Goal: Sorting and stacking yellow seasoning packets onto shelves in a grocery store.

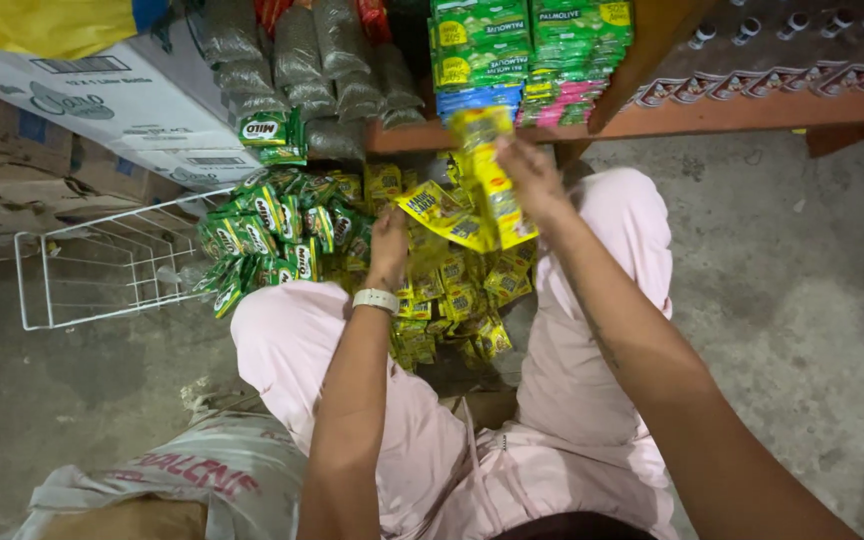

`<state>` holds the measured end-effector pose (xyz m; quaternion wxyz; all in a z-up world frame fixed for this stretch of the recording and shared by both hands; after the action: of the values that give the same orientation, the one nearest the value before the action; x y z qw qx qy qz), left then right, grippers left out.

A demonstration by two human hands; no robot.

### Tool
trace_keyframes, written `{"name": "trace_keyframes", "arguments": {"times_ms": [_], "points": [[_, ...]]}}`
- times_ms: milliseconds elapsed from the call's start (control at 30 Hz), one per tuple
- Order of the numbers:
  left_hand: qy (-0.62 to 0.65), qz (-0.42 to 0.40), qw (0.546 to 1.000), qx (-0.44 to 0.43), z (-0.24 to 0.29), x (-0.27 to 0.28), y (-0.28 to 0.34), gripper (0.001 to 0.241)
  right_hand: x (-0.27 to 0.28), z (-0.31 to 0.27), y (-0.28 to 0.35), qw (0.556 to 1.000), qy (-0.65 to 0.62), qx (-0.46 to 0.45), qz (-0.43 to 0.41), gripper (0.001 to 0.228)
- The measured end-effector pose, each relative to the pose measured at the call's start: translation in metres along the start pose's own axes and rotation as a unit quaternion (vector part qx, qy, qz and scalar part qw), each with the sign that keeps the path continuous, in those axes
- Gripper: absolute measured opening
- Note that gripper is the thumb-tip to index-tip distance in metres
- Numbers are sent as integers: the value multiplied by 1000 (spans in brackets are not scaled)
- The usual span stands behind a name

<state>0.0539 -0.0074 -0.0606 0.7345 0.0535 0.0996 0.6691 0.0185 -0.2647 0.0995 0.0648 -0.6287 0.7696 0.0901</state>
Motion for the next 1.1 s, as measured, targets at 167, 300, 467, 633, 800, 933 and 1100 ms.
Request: {"name": "trace_keyframes", "arguments": {"times_ms": [167, 300, 467, 633, 800, 933, 1100], "points": [[34, 22, 997, 67, 28, -11, 5, 49, -28, 6, 6, 996, 45, -40, -67, 43], [108, -6, 988, 114, 57, -24, 13, 58, -44, 13, 8, 984, 143, -20, -106, 44], [213, -29, 962, 166, 64, -29, 13, 62, -64, 3, 17, 984, 132, -1, -121, 42], [216, -33, 959, 178, 75, -29, 19, 62, -79, -1, 22, 986, 83, 12, -141, 40], [295, 1, 948, 117, 88, -32, 20, 64, -87, 3, 23, 964, 240, 69, -85, 36], [307, -20, 944, 116, 107, -35, 31, 70, -96, 3, 30, 952, 280, 104, -68, 35], [200, -22, 975, 92, 115, -42, 36, 59, -100, 7, 32, 913, 332, 231, -57, 35]]}}
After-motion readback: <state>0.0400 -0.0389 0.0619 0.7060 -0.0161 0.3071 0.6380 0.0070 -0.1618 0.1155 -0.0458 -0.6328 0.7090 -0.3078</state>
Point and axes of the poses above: each hand's wrist, its own y-axis away from the middle knuckle, its own x-axis out of the back of the hand, z = x × y, the point moved 1 cm from there along -y, towards the middle knuckle, and after that the axes turned 6 degrees about -y, right-handed, at the moved point
